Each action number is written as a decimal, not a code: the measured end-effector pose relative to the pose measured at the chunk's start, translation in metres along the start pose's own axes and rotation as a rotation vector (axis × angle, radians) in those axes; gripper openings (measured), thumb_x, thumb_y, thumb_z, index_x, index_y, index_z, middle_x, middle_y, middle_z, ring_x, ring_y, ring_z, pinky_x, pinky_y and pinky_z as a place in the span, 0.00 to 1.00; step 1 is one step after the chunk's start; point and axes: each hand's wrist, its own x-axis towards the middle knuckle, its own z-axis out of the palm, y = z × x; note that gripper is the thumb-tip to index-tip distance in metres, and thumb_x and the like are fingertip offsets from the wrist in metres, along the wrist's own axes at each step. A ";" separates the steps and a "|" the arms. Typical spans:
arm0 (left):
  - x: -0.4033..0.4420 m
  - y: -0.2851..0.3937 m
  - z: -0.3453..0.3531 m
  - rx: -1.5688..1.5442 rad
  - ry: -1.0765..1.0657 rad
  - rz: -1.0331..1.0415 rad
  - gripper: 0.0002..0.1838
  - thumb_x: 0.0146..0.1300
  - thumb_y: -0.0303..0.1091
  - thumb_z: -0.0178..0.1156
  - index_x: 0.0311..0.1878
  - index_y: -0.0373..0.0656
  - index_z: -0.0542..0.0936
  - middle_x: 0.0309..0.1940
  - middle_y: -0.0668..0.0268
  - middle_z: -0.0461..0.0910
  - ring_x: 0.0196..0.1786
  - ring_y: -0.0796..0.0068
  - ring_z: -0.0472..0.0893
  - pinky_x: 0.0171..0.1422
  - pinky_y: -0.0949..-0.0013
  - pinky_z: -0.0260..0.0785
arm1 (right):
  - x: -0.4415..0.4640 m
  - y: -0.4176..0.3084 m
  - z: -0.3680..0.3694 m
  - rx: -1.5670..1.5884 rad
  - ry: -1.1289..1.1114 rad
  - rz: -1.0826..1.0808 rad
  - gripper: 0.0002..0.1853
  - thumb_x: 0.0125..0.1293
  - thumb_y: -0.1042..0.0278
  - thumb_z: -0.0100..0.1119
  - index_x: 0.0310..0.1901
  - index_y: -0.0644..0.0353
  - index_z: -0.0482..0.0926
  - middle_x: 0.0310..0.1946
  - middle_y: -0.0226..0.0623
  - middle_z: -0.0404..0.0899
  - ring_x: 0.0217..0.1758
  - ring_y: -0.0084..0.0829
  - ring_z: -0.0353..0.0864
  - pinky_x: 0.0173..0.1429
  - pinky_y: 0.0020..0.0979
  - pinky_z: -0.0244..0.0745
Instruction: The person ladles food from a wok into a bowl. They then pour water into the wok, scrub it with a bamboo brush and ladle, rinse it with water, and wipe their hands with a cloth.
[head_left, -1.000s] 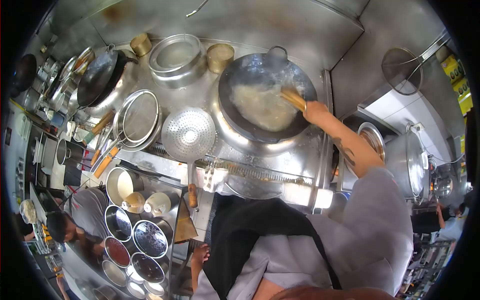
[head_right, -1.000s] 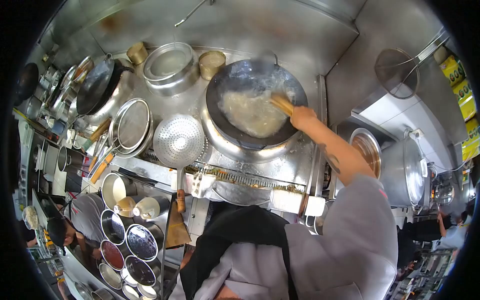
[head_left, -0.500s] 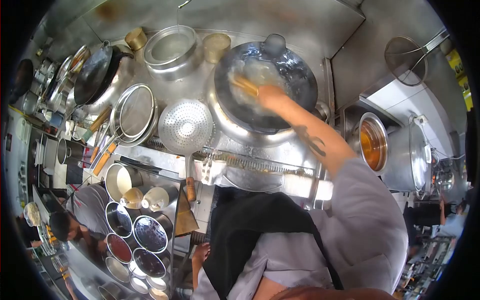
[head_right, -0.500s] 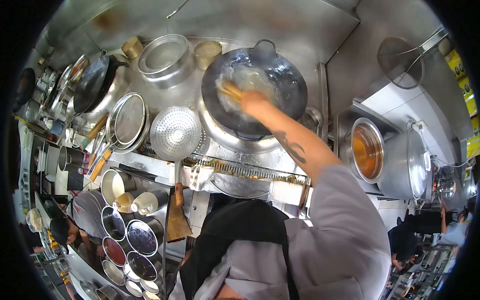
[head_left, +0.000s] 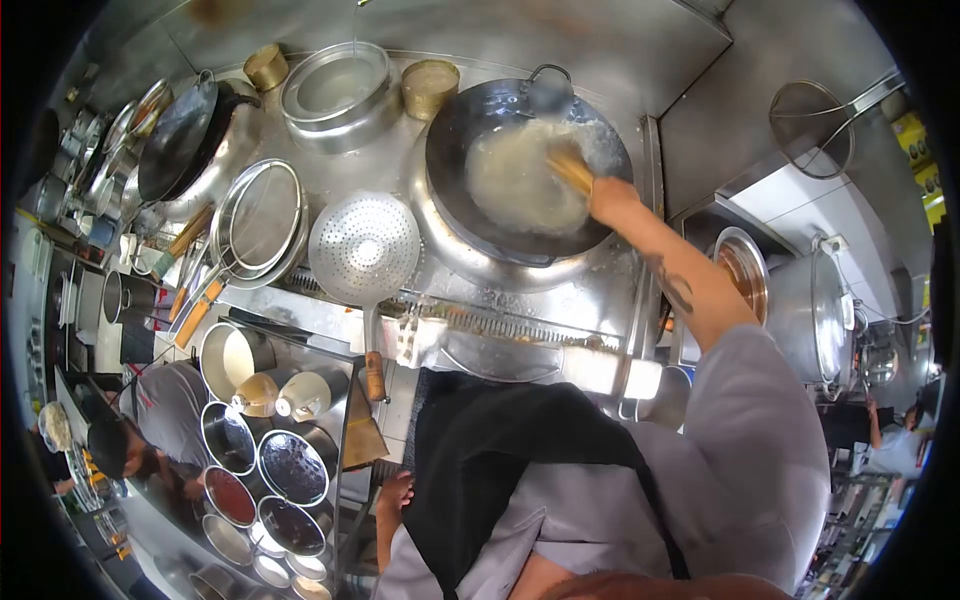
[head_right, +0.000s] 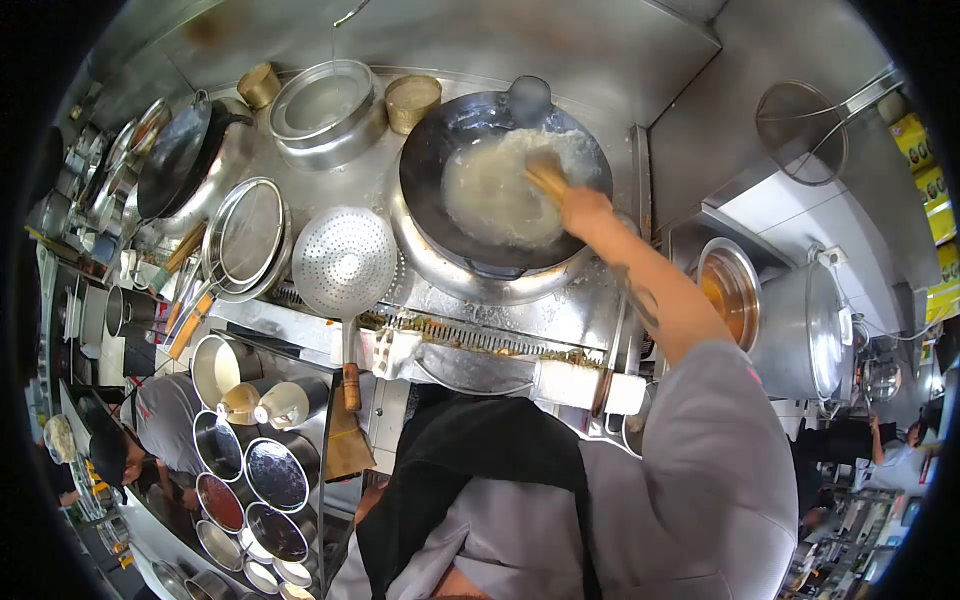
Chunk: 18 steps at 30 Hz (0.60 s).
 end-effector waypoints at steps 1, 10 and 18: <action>0.002 0.003 -0.006 0.002 0.004 0.007 0.19 0.64 0.38 0.56 0.58 0.51 0.76 0.32 0.74 0.76 0.26 0.80 0.74 0.31 0.69 0.67 | -0.020 -0.004 0.002 -0.018 -0.015 -0.045 0.17 0.57 0.59 0.57 0.41 0.63 0.82 0.38 0.53 0.83 0.44 0.49 0.83 0.50 0.45 0.78; 0.019 -0.055 0.002 -0.243 0.005 -0.215 0.19 0.63 0.39 0.59 0.57 0.51 0.77 0.31 0.72 0.77 0.25 0.80 0.74 0.28 0.69 0.67 | -0.042 0.028 -0.029 -0.030 -0.056 0.124 0.17 0.60 0.60 0.55 0.46 0.60 0.82 0.43 0.50 0.82 0.48 0.47 0.82 0.54 0.44 0.77; -0.043 0.031 -0.014 0.395 0.165 0.158 0.19 0.58 0.42 0.62 0.50 0.43 0.81 0.34 0.53 0.83 0.31 0.63 0.83 0.33 0.62 0.73 | 0.064 -0.032 -0.039 0.107 0.008 0.077 0.16 0.58 0.59 0.56 0.44 0.58 0.83 0.44 0.47 0.83 0.48 0.47 0.83 0.52 0.43 0.77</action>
